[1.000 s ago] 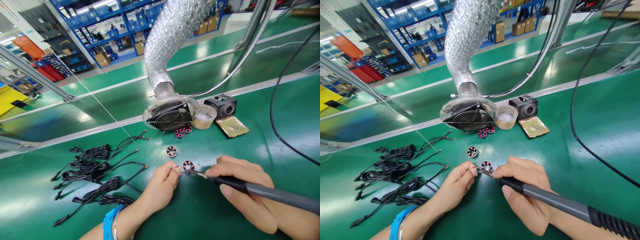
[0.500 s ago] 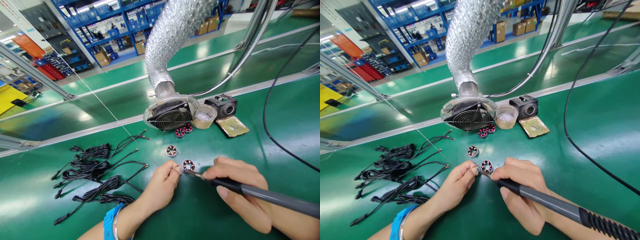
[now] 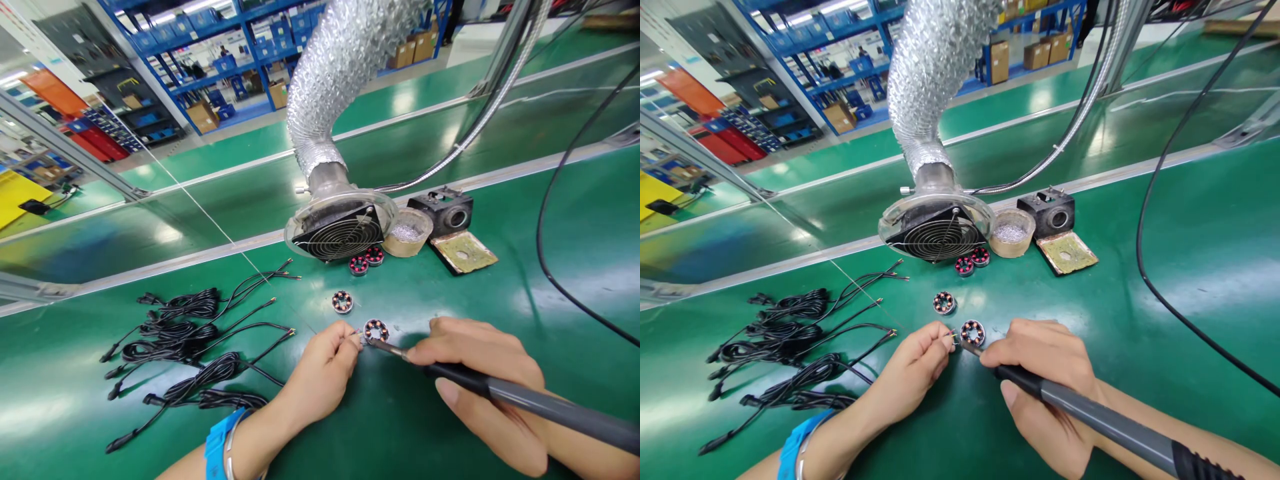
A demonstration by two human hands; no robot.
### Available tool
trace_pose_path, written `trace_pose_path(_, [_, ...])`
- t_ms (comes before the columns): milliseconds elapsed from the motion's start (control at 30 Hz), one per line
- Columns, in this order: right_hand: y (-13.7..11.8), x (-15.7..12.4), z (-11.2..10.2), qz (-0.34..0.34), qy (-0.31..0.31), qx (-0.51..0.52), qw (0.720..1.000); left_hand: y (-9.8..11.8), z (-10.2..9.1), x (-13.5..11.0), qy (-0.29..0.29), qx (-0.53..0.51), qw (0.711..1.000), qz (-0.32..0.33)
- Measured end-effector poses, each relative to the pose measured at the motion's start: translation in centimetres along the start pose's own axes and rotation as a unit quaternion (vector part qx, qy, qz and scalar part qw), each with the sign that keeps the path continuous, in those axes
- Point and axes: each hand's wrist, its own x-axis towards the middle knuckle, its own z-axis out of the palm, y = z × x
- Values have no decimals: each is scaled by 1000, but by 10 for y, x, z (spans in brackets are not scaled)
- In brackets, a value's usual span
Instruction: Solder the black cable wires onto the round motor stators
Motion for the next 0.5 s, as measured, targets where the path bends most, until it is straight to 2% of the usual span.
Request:
trace_pose_path(367, [7, 5, -1, -29, 23, -18, 999, 0, -1, 2, 0, -31, 999, -6])
trace_pose_path(433, [16, 10, -5, -52, 62, -69, 994, -1, -1, 2, -1, -43, 999, -8])
trace_pose_path(500, [29, 17, -11, -65, 146, -147, 976, -2, -1, 3, -3, -52, 999, -15])
